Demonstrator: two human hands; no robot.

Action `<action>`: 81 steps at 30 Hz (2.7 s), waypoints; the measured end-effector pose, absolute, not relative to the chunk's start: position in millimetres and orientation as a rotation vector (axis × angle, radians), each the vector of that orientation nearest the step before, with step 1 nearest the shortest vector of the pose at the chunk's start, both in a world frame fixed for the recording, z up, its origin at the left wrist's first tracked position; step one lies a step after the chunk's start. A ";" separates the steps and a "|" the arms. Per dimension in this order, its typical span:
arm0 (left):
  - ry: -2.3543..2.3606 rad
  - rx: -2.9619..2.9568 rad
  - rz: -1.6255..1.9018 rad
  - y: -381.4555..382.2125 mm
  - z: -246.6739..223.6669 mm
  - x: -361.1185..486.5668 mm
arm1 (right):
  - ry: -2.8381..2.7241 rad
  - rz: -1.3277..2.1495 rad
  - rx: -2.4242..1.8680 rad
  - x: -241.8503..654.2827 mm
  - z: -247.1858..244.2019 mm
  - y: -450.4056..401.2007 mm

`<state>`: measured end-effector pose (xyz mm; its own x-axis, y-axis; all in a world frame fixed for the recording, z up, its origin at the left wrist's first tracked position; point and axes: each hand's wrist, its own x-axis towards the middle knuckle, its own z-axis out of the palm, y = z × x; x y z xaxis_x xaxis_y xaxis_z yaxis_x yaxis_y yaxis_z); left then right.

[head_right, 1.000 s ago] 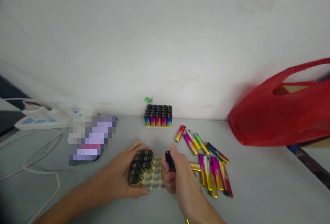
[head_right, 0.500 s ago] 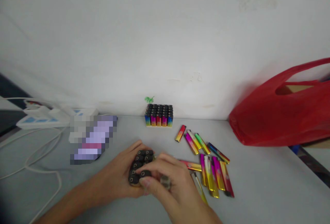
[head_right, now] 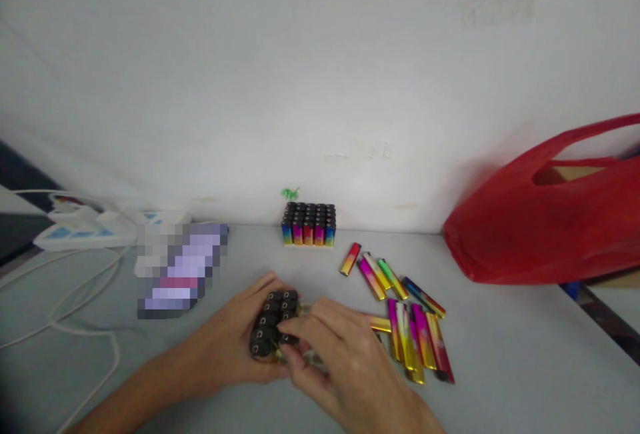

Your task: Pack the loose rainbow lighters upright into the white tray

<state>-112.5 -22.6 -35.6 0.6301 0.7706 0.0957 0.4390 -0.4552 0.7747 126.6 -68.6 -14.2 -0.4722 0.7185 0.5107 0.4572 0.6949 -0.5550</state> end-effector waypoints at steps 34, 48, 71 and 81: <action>0.973 2.113 0.540 -22.0 -37.5 -113.0 | -2.194 0.861 -1.006 135.3 -7.1 -71.5; 1.005 2.049 0.495 -22.6 -28.5 -112.9 | -2.422 0.558 -1.535 203.5 -5.8 -29.7; 1.053 2.076 0.530 -25.2 -30.6 -107.5 | -0.925 1.645 -0.859 123.3 -16.8 -58.7; 1.058 2.024 0.596 -24.6 -30.6 -105.1 | -0.698 2.010 -0.575 121.7 -19.9 -56.9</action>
